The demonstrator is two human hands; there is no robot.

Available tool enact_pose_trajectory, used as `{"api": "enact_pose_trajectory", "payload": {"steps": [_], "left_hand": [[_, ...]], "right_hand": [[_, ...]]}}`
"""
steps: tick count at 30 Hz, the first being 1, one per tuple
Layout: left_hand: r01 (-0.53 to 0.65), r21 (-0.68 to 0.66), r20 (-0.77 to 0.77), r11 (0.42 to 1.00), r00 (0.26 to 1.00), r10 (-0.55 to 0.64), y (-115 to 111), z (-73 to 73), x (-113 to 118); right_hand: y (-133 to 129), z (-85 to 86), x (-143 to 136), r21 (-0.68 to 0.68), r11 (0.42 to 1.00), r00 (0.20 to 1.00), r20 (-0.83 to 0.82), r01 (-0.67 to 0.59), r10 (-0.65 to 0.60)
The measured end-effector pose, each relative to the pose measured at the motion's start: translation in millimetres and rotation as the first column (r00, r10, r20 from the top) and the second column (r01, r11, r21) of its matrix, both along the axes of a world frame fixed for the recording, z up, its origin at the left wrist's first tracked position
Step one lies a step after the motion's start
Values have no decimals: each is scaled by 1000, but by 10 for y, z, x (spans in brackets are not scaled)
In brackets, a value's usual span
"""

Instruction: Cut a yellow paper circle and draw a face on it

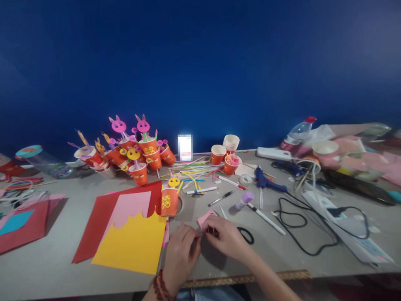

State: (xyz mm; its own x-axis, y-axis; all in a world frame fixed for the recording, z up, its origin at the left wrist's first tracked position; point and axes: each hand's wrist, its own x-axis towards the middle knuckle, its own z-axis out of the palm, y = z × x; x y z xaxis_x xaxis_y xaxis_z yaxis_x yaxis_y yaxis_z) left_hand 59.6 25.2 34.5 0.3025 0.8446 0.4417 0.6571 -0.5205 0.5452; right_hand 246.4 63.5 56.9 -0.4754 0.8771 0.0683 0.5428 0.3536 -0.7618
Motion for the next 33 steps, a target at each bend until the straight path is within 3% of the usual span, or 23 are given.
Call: {"api": "enact_pose_trajectory", "payload": {"steps": [4, 9, 21, 30, 33], "left_hand": [[87, -44, -15, 995, 996, -88, -55, -51, 6], [59, -85, -119, 995, 990, -69, -118, -140, 56], [83, -114, -218, 990, 970, -106, -244, -131, -33], [83, -102, -223, 991, 969, -104, -292, -136, -15], [32, -87, -173, 996, 984, -47, -257, -174, -99]], "right_hand": [[-1, -84, 100, -33, 997, 997, 9, -73, 73], [6, -170, 166, 4, 990, 989, 22, -144, 144], [241, -68, 178, 81, 921, 921, 111, -382, 372], [112, -79, 205, 129, 945, 946, 170, -300, 277], [29, -71, 181, 164, 952, 955, 190, -258, 226]]}}
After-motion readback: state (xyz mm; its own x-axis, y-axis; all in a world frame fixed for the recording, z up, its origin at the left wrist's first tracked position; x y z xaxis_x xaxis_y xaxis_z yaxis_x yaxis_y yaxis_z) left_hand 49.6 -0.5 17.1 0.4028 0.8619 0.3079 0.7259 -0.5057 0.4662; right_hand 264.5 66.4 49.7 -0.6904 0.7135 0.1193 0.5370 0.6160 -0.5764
